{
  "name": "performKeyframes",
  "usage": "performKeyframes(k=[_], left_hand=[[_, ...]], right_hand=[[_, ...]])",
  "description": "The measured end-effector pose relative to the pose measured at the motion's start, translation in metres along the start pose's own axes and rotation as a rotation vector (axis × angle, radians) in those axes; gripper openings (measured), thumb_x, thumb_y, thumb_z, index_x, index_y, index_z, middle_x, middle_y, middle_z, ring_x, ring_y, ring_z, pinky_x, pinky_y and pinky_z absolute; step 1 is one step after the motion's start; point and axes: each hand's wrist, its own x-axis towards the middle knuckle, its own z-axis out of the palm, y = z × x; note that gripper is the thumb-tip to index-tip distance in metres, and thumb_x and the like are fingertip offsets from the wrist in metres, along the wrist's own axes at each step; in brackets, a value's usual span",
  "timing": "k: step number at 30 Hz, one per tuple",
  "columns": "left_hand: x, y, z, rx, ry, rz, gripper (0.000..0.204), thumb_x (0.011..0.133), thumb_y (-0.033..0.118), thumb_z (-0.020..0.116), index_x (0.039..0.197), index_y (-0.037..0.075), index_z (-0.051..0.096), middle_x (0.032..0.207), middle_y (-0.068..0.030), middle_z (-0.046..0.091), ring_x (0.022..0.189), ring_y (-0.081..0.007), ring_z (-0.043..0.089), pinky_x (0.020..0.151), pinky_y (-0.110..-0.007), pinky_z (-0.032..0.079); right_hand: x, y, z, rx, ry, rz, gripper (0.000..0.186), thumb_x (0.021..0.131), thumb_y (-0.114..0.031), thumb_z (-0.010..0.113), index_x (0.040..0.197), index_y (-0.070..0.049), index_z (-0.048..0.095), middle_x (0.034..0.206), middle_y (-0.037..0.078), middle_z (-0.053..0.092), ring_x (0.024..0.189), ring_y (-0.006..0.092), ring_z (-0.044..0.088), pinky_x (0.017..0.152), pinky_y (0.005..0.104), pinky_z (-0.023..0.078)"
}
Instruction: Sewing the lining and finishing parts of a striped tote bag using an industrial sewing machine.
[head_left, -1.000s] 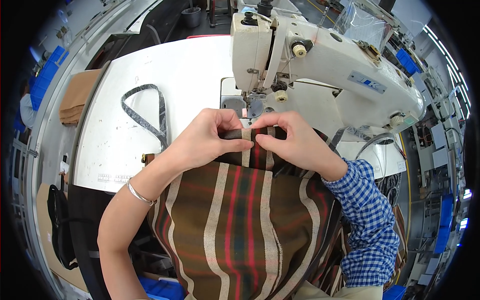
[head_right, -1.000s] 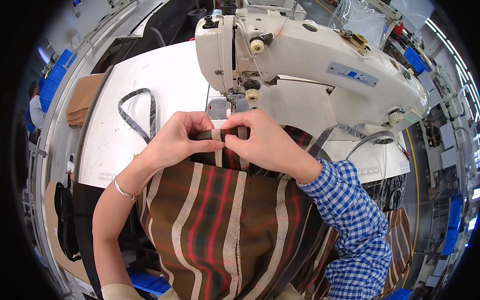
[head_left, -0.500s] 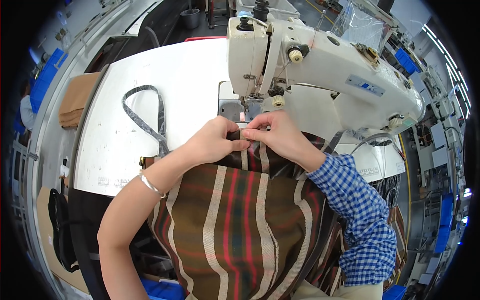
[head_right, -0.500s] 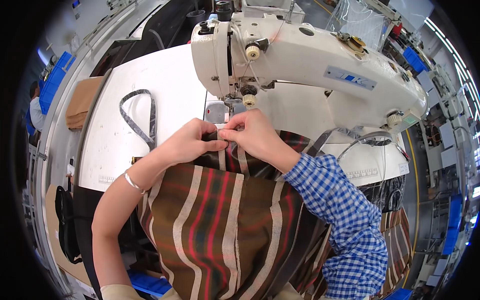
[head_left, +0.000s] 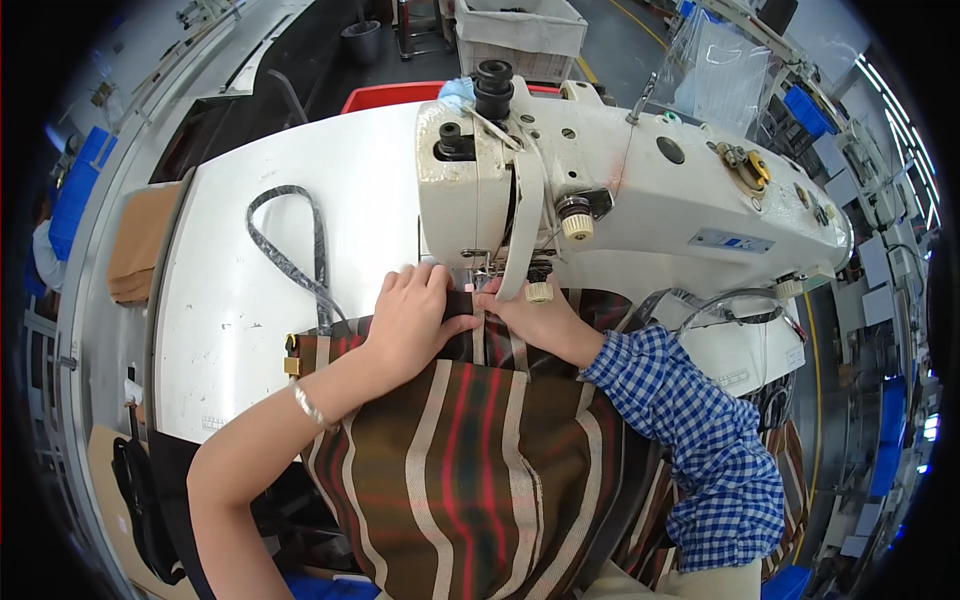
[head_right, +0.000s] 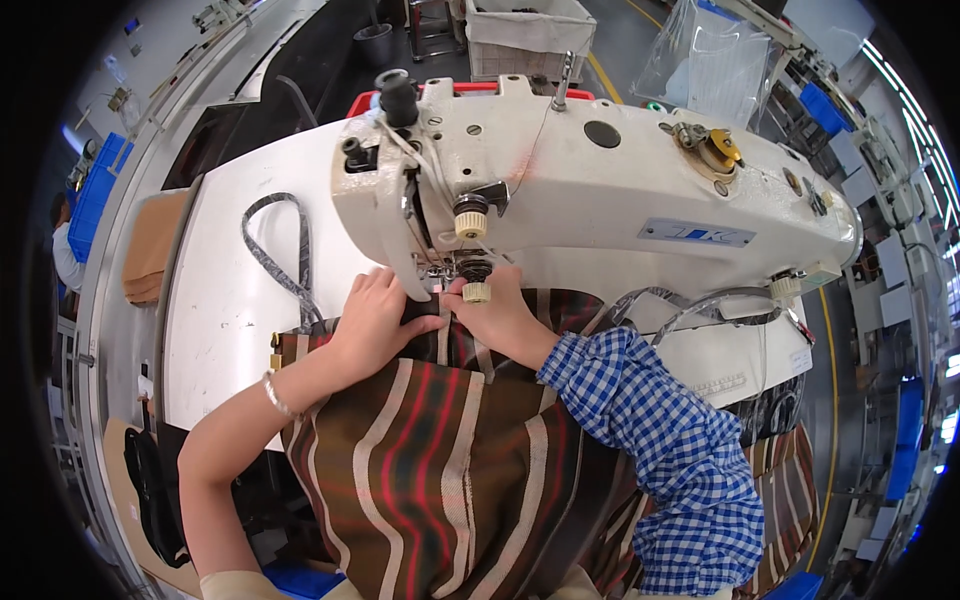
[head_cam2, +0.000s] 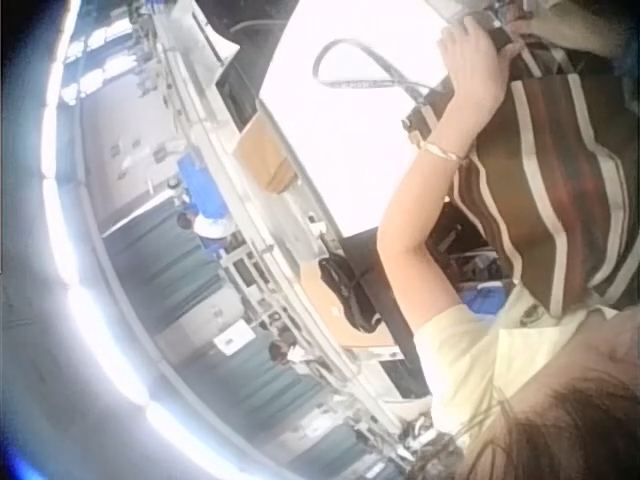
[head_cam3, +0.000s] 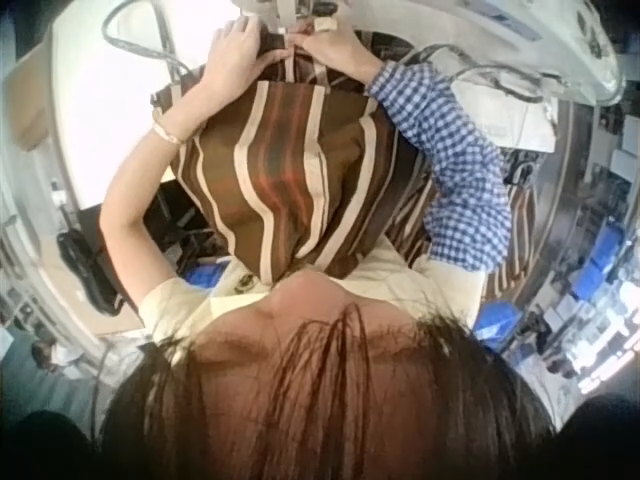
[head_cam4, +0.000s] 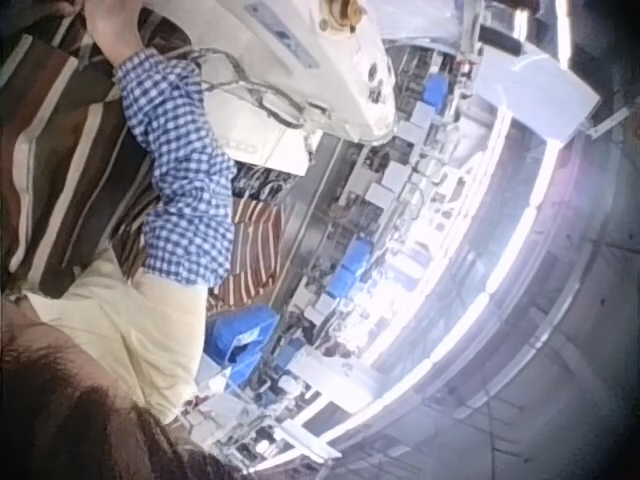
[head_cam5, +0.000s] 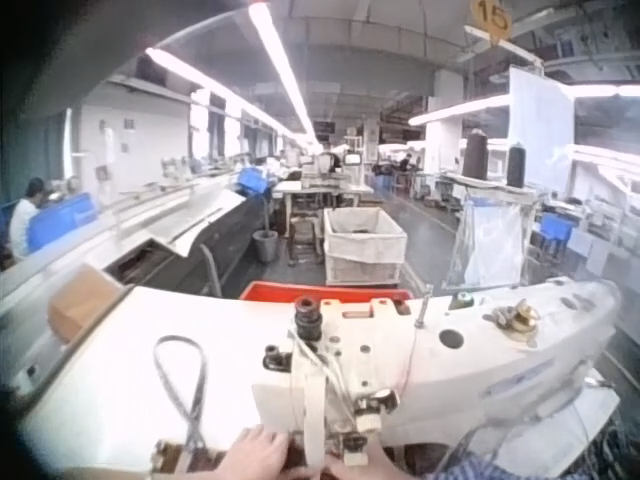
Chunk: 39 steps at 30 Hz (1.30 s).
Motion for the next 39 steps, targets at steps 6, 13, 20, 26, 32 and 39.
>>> performKeyframes(k=[6,13,20,26,32,39], left_hand=[[-0.033,-0.001,0.017,-0.15,0.05,0.365,0.056,0.07,-0.003,0.062,0.125,-0.005,0.057,0.115,-0.0103,0.054,0.108,-0.0274,0.051,0.094,-0.035,0.047],[-0.035,0.001,0.022,-0.062,0.103,0.397,0.055,0.072,-0.001,0.059,0.127,-0.008,0.055,0.121,-0.0144,0.054,0.112,-0.029,0.052,0.098,-0.036,0.047],[-0.036,0.0,0.028,-0.041,0.134,0.395,0.052,0.076,0.0,0.063,0.127,-0.007,0.055,0.135,-0.0184,0.052,0.122,-0.035,0.052,0.1,-0.042,0.046],[-0.032,0.0,0.026,-0.025,0.071,0.409,0.059,0.072,0.0,0.056,0.129,-0.012,0.051,0.141,-0.0208,0.047,0.127,-0.0321,0.047,0.107,-0.038,0.04],[-0.027,-0.001,0.022,-0.008,0.108,0.387,0.056,0.073,-0.002,0.057,0.128,-0.01,0.053,0.132,-0.0214,0.052,0.121,-0.0347,0.051,0.102,-0.04,0.044],[-0.025,0.0,0.021,0.027,0.112,0.383,0.052,0.074,0.0,0.056,0.124,-0.011,0.055,0.133,-0.0206,0.052,0.124,-0.033,0.049,0.104,-0.039,0.044]], right_hand=[[-0.004,0.0,-0.001,-0.058,0.011,-0.18,0.014,0.085,-0.011,0.071,0.089,0.002,0.068,0.079,0.003,0.069,0.074,0.0086,0.063,0.066,0.0253,0.052],[-0.008,-0.005,0.002,0.105,0.058,-0.127,0.015,0.08,-0.017,0.067,0.08,-0.001,0.066,0.072,0.014,0.067,0.066,0.0289,0.064,0.065,0.041,0.046],[-0.024,-0.024,-0.038,-0.624,-0.127,-0.317,0.012,0.079,-0.008,0.061,0.085,0.002,0.066,0.084,0.018,0.063,0.076,0.0357,0.061,0.068,0.0467,0.049],[-0.025,0.002,-0.041,-0.764,-0.101,-0.715,0.009,0.074,-0.005,0.06,0.073,0.002,0.065,0.083,0.017,0.058,0.084,0.0336,0.057,0.071,0.0438,0.048],[-0.015,0.007,-0.036,-0.688,-0.103,-0.652,0.008,0.072,-0.003,0.059,0.07,0.001,0.066,0.08,0.017,0.059,0.081,0.0331,0.058,0.069,0.0433,0.047],[-0.012,0.011,-0.036,-0.731,-0.028,-0.706,0.006,0.071,-0.004,0.059,0.068,-0.002,0.064,0.072,0.015,0.058,0.072,0.0322,0.06,0.067,0.0436,0.048]])
